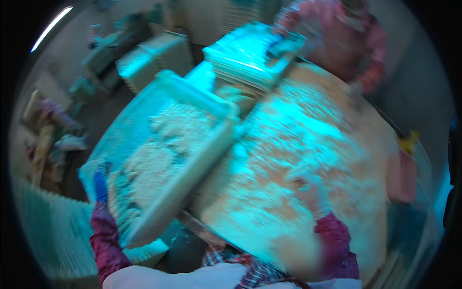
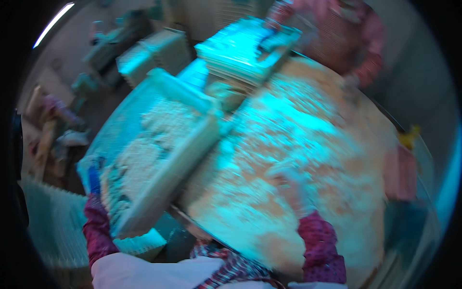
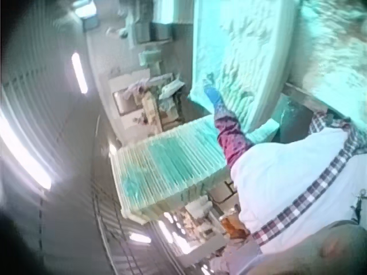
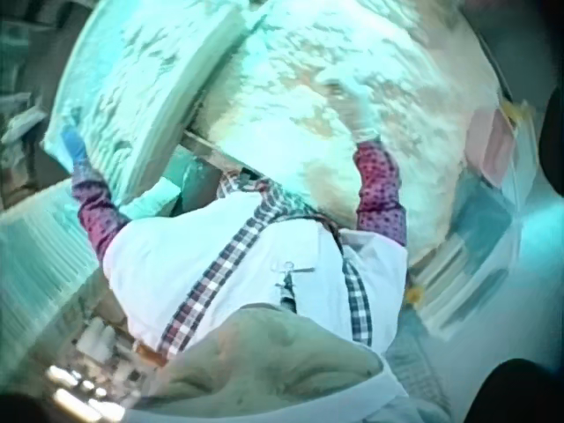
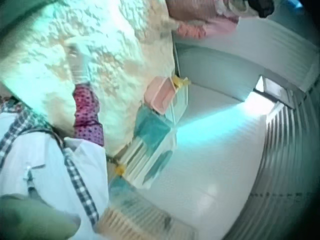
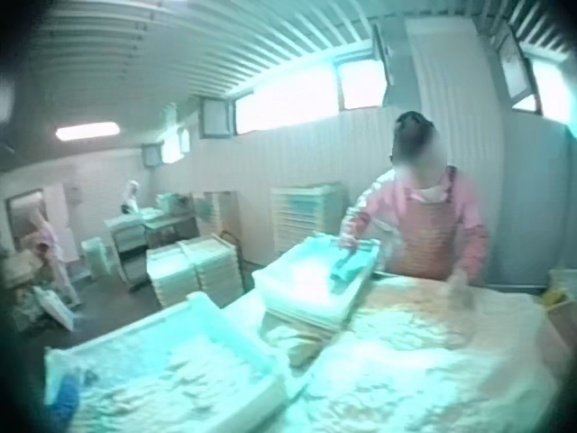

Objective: The person repeatedly takes small portions of dough from a large pile, rolls them into elongated shapes, and places them into a tray. Another person works alongside at the same table, performing similar actions.

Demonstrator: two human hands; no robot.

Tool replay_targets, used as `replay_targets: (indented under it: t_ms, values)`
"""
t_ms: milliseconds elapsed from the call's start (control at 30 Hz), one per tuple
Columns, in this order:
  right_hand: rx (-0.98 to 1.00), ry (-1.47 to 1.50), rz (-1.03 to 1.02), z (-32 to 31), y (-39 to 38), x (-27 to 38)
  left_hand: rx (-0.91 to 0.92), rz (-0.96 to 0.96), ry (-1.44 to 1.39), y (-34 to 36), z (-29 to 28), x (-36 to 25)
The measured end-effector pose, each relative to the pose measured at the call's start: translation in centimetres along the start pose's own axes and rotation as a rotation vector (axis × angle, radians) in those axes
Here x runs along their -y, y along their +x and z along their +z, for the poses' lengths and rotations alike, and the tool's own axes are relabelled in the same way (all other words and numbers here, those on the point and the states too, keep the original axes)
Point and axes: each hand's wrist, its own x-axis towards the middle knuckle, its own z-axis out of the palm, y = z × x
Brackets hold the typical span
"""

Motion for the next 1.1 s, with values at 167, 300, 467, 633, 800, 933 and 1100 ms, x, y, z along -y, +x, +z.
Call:
replay_targets:
  t_ms: [167,300,467,633,800,933,1100]
  values:
    - [0.456,-0.183,0.32,-0.8,-11.1,-2.4,0.405,-0.142,-0.835,-2.7,6.0,-16.7]
    - [0.279,-0.583,0.253,3.9,-16.3,0.1,0.851,0.436,-0.489,-9.5,15.3,-24.8]
    - [0.088,-0.816,0.264,5.8,-20.3,-1.3,0.947,0.84,-0.501,-20.1,26.1,-32.4]
    - [-0.338,-0.789,0.562,-2.7,-26.4,-5.0,0.867,1.025,-0.481,-21.3,26.0,-34.0]
    - [-0.446,-0.617,0.53,-1.2,-25.4,-2.6,0.821,0.961,-0.428,-19.8,26.4,-31.5]
    - [-0.367,-0.544,0.421,2.7,-20.8,-1.2,0.969,0.813,-0.421,-23.3,27.6,-37.2]
    - [-0.504,-0.363,0.453,3.0,-19.1,-0.3,1.5,-0.593,-1.394,-22.2,24.1,-39.2]
